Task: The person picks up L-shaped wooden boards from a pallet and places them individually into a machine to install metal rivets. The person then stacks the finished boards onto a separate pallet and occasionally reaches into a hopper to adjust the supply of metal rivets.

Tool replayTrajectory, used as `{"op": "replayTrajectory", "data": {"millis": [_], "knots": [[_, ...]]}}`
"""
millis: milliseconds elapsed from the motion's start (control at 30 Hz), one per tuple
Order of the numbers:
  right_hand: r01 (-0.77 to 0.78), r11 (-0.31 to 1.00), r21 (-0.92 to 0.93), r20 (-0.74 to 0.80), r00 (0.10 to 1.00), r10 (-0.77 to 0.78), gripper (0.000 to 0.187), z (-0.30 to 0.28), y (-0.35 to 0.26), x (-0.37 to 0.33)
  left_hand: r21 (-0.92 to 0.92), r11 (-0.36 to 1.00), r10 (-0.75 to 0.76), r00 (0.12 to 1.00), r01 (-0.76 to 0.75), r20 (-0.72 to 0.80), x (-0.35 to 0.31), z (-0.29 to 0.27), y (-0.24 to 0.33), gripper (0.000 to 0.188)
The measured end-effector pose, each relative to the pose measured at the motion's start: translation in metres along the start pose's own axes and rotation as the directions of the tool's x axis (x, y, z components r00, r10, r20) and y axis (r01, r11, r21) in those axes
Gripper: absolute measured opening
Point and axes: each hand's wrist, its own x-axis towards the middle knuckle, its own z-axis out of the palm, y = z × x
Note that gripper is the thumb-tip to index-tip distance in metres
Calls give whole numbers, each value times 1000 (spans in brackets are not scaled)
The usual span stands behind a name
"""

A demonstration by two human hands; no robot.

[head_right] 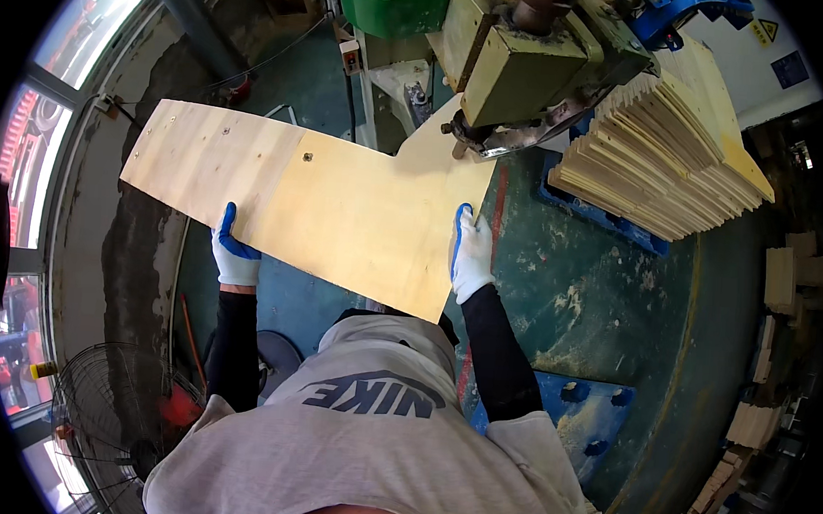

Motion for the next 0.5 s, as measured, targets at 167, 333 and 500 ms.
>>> {"op": "replayTrajectory", "data": {"millis": [167, 333, 500], "knots": [[104, 994, -30, -24, 994, -105, 36, -8, 19, 3, -83, 995, 44, 998, -49, -54, -75, 57, -79, 50], [36, 992, -120, -59, 997, -44, 35, 16, -1, -26, 175, 973, 196, 935, -149, -297, -61, 65, -85, 47], [-150, 962, 229, 162, 980, 114, 43, 56, 23, -106, 369, 916, 207, 973, -156, -103, -64, 16, 14, 42]]}}
